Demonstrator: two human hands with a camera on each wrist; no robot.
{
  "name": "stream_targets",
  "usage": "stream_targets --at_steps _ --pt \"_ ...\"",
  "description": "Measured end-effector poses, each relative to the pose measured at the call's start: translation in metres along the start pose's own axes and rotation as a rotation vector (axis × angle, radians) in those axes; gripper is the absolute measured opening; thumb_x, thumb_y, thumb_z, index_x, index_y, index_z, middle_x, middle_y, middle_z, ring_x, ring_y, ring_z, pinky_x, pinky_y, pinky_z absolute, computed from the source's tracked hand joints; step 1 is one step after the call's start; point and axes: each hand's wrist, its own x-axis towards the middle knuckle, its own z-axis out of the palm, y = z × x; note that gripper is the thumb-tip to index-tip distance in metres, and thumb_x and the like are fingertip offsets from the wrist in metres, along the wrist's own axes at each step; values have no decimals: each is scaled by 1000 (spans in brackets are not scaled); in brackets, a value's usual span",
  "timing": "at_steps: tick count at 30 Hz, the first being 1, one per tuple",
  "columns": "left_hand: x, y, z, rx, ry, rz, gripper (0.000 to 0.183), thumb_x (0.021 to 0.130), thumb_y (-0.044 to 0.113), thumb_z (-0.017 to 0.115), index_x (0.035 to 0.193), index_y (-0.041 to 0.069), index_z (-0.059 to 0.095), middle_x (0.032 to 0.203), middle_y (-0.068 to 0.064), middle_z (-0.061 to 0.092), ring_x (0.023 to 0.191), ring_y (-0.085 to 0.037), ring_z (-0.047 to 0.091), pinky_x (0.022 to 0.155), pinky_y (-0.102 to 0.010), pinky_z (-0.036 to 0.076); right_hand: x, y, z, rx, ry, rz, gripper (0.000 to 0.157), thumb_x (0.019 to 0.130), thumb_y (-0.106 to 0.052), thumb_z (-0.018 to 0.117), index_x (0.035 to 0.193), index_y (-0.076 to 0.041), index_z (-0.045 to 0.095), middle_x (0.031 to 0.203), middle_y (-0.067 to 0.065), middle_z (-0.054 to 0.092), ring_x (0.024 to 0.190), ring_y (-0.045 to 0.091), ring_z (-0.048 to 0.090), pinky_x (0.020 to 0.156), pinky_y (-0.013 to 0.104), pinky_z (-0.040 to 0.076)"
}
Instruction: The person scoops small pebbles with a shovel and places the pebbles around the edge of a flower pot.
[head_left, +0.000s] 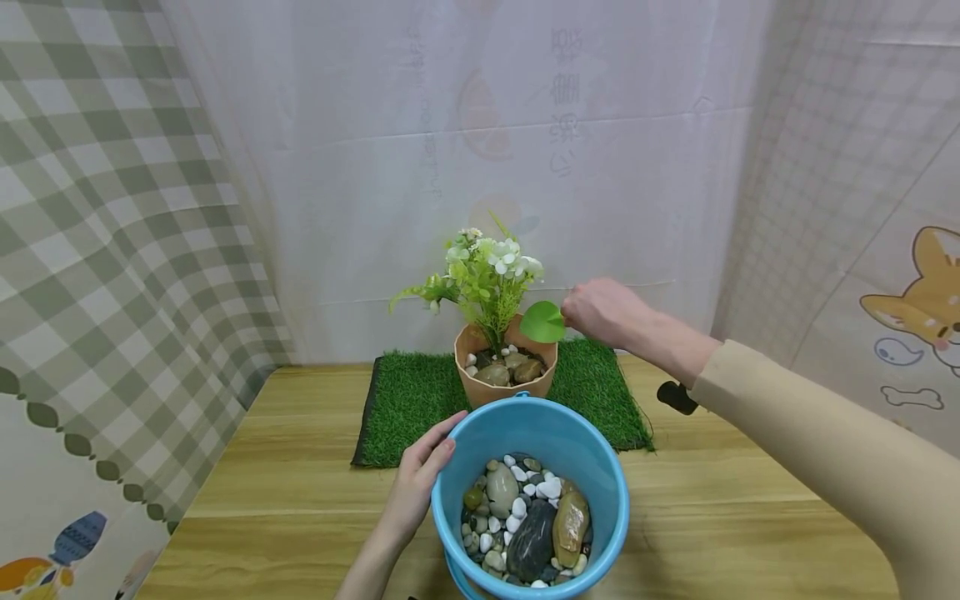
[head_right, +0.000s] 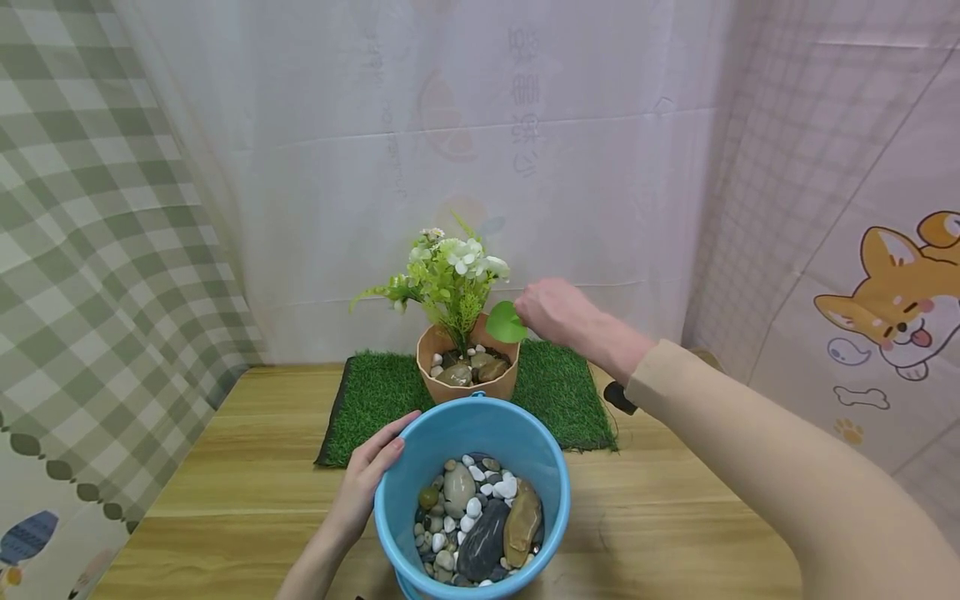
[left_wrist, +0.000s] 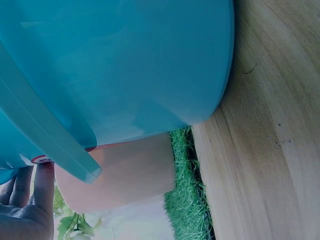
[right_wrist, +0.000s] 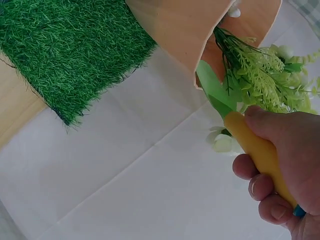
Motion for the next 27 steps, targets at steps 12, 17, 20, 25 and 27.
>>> stream_targets --at_steps 12,17,20,25,27 --pt "0 1 1 -3 7 -7 44 111 20 48 151 3 55 149 -24 61 132 -43 64 98 -37 63 -14 -1 -1 39 33 10 36 97 -10 72 62 -11 63 61 3 65 51 12 52 50 28 54" --pt "0 1 1 0 12 -8 44 111 21 49 151 4 55 150 -23 61 133 -43 63 99 -37 63 -23 -1 1 72 57 36 26 97 -14 73 72 -7 72 62 2 64 53 12 52 53 29 54" --pt "0 2 1 1 9 -10 45 111 21 49 151 4 55 150 -23 61 133 -44 63 100 -38 63 -31 -1 1 102 59 68 20 97 -17 73 80 -6 76 64 3 63 55 12 51 53 28 52" --pt "-1 2 1 3 9 -16 45 111 22 48 151 4 55 150 -23 61 134 -43 63 100 -39 63 -44 -1 3 124 101 90 21 98 -17 72 79 -8 75 61 1 60 54 12 49 51 28 46" --pt "-1 2 1 4 11 -17 45 111 22 48 151 4 55 150 -23 61 134 -43 63 100 -39 63 -50 -1 3 139 119 96 22 98 -17 71 77 -10 73 60 0 58 53 12 48 51 28 44"
